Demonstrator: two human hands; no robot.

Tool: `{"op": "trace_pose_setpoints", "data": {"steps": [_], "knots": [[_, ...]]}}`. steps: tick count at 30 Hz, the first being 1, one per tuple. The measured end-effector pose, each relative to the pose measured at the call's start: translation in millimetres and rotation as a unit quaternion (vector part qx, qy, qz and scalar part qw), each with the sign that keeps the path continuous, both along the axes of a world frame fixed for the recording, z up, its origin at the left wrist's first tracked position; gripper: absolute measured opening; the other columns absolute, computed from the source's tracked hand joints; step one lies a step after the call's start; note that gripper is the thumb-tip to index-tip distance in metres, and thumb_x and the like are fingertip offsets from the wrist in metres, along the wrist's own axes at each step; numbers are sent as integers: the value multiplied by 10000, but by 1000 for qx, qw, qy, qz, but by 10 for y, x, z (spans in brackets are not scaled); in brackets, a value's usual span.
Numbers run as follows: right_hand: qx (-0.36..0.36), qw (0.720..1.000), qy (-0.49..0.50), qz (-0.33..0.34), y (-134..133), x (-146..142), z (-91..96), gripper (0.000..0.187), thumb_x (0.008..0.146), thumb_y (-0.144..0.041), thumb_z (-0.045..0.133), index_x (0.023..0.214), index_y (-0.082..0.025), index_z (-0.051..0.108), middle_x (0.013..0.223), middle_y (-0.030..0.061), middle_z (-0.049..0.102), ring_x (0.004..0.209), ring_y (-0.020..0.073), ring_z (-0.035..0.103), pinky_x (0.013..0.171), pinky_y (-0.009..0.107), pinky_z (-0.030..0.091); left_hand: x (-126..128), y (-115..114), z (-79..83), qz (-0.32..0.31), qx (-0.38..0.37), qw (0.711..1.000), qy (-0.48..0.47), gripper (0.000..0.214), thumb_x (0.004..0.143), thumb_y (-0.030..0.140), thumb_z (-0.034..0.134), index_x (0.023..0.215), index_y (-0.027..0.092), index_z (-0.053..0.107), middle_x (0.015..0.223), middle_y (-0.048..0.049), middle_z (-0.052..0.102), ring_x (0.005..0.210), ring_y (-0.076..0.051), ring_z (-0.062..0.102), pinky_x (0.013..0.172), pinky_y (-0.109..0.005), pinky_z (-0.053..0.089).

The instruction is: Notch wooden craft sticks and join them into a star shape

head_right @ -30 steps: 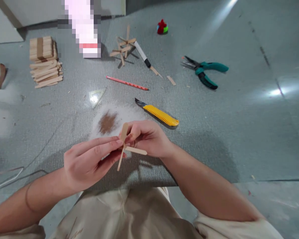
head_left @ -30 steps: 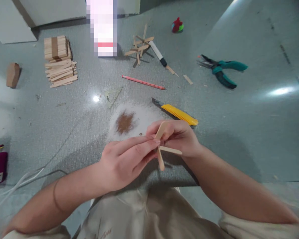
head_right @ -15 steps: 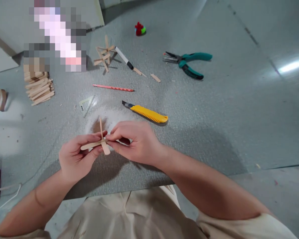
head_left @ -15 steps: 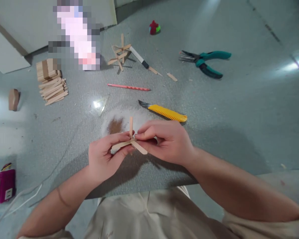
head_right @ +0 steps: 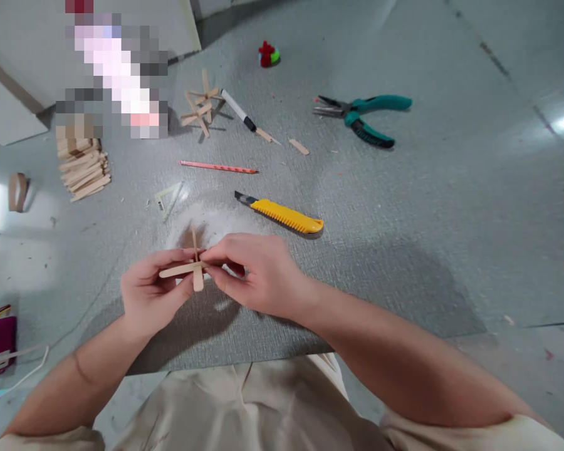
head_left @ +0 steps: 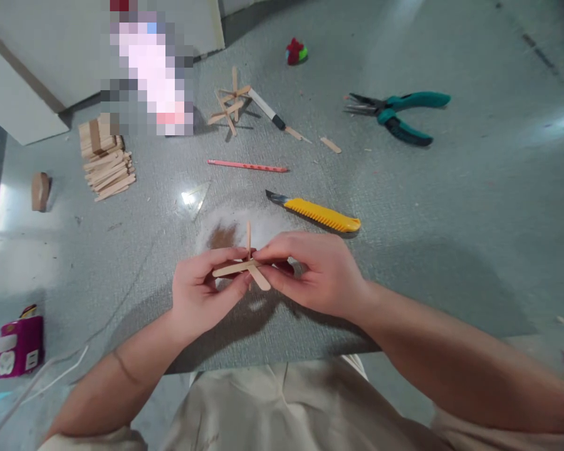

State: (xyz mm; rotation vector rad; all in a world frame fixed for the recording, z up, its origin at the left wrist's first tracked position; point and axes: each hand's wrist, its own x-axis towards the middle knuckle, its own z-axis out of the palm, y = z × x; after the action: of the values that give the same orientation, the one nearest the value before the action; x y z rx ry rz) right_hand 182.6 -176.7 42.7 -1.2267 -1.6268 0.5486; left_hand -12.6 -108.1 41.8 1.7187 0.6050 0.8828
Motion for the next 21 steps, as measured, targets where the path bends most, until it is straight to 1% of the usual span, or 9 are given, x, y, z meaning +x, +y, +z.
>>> {"op": "trace_pose_setpoints", "data": {"steps": [4,6,8,10,12,14,15,17,21], "knots": [[-14,1000,24,14,-13,1,6,67,920,-135,642,936,-185,684,785,-6,732,650,98,653,636,225,499,2,-7,-10,9,2,1000,3,361,812,93,784,1144,221,727,1073,-60,803,905,-160,793,821,-218,657],[-34,998,57,23,-15,1,5,68,920,-145,657,937,-191,704,809,0,752,678,105,681,646,222,517,0,0,-24,10,12,1000,-2,395,811,83,781,1171,234,724,1086,-56,801,921,-163,792,844,-229,656],[-68,991,113,27,-9,-3,-2,57,918,-172,673,920,-198,724,819,6,766,706,118,702,653,226,533,2,14,-30,12,29,999,-2,418,807,76,781,1187,241,727,1099,-61,797,920,-167,792,849,-241,660],[-120,973,195,26,1,-12,-13,43,901,-197,693,891,-202,734,811,10,770,706,128,707,642,233,543,13,33,-19,10,44,999,9,409,807,72,779,1178,238,738,1096,-67,797,904,-165,793,818,-230,664],[-182,943,279,25,13,-22,-22,24,879,-210,711,875,-203,734,777,3,757,644,116,679,596,229,534,29,52,4,1,46,999,18,372,809,74,779,1144,235,755,1065,-59,803,868,-146,791,762,-189,657],[-225,916,332,24,23,-30,-27,19,858,-216,728,873,-204,731,736,-11,733,577,97,633,552,220,511,46,66,28,-7,31,999,19,326,813,85,779,1105,231,769,1022,-47,809,837,-133,788,716,-162,646],[-237,908,346,23,26,-33,-29,28,851,-224,737,869,-204,729,723,-15,722,562,92,616,544,220,503,53,70,36,-9,21,1000,18,300,815,94,781,1083,229,777,1005,-46,810,829,-132,786,701,-160,643],[-249,898,361,20,29,-37,-36,70,836,-258,767,850,-203,727,701,-16,703,569,97,612,556,231,501,62,73,41,-2,-6,1000,20,268,815,112,787,1058,225,784,984,-47,811,808,-133,781,677,-162,638],[-259,887,382,13,30,-48,-70,157,817,-335,813,832,-205,726,669,-14,677,583,111,610,578,252,499,65,73,22,6,-72,997,13,272,800,152,816,1058,231,782,939,-37,813,718,-111,758,654,-160,621]]}}
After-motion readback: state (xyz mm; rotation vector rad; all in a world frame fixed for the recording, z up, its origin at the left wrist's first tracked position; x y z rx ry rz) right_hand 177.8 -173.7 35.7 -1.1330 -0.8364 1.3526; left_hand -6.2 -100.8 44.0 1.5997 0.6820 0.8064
